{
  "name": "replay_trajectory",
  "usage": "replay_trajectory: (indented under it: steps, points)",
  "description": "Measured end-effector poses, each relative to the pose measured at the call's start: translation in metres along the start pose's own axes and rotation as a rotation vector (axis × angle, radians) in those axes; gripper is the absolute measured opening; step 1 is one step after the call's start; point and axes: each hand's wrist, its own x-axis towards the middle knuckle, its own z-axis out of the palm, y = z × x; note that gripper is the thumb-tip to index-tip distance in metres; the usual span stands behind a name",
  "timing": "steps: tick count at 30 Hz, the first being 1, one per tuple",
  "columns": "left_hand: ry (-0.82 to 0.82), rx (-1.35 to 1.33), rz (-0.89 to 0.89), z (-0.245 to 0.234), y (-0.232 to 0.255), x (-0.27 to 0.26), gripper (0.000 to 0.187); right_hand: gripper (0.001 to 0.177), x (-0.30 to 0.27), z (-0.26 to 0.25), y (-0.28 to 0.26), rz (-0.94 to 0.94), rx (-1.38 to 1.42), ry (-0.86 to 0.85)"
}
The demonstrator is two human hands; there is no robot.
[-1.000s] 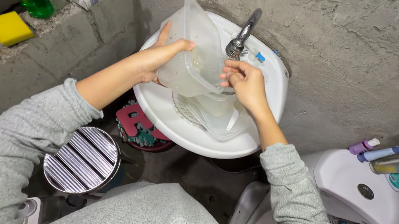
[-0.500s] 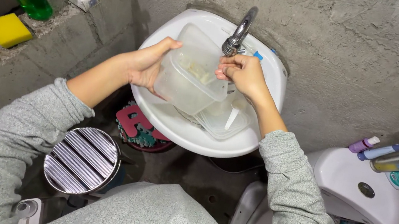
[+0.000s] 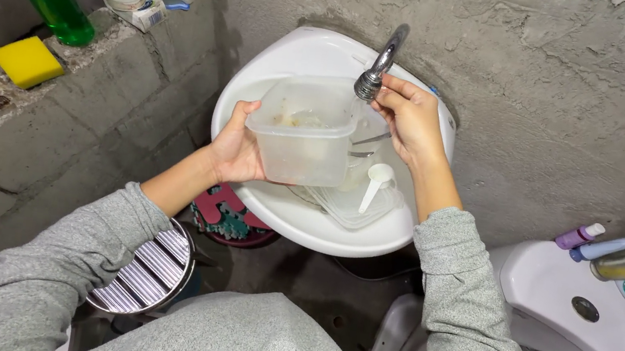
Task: The person cleans a plastic container and infant feeding accessories by rinsing them under a faucet, using a sponge with soap, and then wiping a small dropper-like component with a thin swab.
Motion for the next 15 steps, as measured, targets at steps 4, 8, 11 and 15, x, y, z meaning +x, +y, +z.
replay_trajectory:
  steps: [4,8,11,15]
  points:
    - [0.163,0.246,0.129,0.004,-0.002,0.017,0.099,0.029,0.005,-0.01,0.002,0.03,-0.067,-0.029]
    - [0.3,0.293,0.269,0.009,0.009,0.027,0.103,0.031,0.025,-0.029,0.018,-0.034,-0.32,-0.011]
    - [0.323,0.284,0.374,0.008,0.018,0.029,0.103,0.032,0.047,-0.046,0.041,-0.285,-0.973,0.136]
    - [0.405,0.233,0.401,0.007,0.022,0.033,0.105,0.037,0.069,-0.044,0.069,-0.522,-1.402,0.131]
